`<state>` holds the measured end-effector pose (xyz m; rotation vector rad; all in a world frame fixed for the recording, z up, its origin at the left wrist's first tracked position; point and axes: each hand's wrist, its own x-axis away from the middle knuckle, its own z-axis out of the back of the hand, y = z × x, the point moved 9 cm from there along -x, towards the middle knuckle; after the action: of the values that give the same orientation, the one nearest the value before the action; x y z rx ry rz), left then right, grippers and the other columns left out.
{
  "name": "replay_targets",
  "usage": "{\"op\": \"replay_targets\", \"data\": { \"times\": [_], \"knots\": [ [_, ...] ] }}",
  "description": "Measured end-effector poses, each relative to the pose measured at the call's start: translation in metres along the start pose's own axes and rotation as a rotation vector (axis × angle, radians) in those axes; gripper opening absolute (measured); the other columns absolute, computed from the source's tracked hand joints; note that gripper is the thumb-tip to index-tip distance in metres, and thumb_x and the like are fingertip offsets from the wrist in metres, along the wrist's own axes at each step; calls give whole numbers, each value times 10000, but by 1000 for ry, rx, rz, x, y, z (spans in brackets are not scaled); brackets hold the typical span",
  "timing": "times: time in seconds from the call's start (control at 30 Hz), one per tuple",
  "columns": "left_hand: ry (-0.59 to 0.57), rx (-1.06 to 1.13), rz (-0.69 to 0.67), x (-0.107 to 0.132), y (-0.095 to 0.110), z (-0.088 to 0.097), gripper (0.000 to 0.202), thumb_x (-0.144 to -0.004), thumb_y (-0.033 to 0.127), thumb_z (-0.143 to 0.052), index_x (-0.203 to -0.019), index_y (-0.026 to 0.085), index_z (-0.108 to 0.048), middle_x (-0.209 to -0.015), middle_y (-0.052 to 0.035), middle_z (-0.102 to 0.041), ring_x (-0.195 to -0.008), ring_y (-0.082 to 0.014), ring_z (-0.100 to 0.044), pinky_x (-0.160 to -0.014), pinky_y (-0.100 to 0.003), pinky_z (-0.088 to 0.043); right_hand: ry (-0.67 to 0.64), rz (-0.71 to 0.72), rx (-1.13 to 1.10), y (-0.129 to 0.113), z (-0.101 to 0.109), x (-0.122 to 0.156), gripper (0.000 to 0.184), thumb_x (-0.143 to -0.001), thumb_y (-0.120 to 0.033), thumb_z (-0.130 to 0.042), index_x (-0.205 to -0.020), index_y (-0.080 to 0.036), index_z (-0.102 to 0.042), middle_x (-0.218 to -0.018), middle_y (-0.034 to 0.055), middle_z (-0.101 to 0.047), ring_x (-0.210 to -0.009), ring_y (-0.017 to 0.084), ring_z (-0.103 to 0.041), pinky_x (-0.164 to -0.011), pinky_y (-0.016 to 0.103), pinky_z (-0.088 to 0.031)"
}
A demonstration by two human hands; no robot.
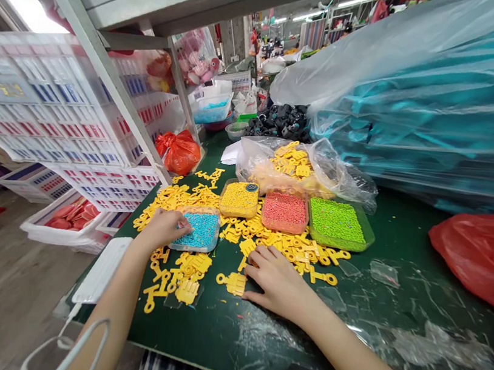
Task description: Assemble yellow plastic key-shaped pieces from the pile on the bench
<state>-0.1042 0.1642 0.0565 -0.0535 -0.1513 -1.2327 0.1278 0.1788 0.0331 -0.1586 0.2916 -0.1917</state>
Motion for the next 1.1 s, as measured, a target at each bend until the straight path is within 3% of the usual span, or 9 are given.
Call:
{"op": "replay_targets", "data": {
  "times": [0.2, 0.4, 0.77, 0.93, 1.0, 1.1],
  "knots": [
    [73, -7, -9, 2, 1, 7, 281, -865, 409, -515, -853, 208, -711, -981, -69, -742, -983, -279, -635, -861, -380, -342, 27, 12, 17, -1, 0, 1, 311, -763, -465, -751, -854, -180, -668, -913, 68, -628, -947, 253, -547, -815, 379, -429],
    [72, -1, -65, 0, 19, -4, 260, -886, 381, -521, -872, 208, -714, -1007, -67, -736, -1008, -267, -622, -866, -373, -339, 2, 9, 5, -1, 0, 1, 301, -772, -453, -746, -855, -174, -667, -931, 76, -634, -949, 254, -549, -822, 388, -436],
    [43, -28, -34, -8, 20, -12, 203, -836, 374, -595, -812, 217, -721, -944, -62, -750, -942, -281, -639, -856, -382, -348, -26, 7, 8, 0, -1, 1, 302, -782, -454, -738, -865, -173, -665, -913, 75, -625, -954, 258, -539, -828, 389, -428],
    [41, -26, -63, -9, 25, -6, 207, -860, 341, -571, -785, 197, -699, -902, -73, -742, -926, -284, -637, -875, -397, -345, -29, -2, 1, 1, -2, 2, 318, -792, -459, -727, -895, -165, -665, -950, 83, -625, -983, 268, -541, -845, 397, -432],
    [89, 6, -102, -3, 35, 2, 232, -893, 364, -542, -831, 198, -691, -954, -78, -726, -976, -277, -615, -886, -388, -352, -37, -4, -5, 1, -3, 1, 317, -798, -457, -721, -897, -160, -669, -961, 88, -627, -1001, 272, -540, -857, 406, -435],
    [218, 159, -276, 18, 69, 12, 257, -942, 383, -496, -884, 208, -675, -976, -61, -700, -972, -233, -596, -874, -349, -378, -46, -16, -11, 1, -3, 1, 314, -802, -450, -718, -894, -153, -675, -964, 88, -627, -1004, 269, -538, -869, 413, -439]
  ]
}}
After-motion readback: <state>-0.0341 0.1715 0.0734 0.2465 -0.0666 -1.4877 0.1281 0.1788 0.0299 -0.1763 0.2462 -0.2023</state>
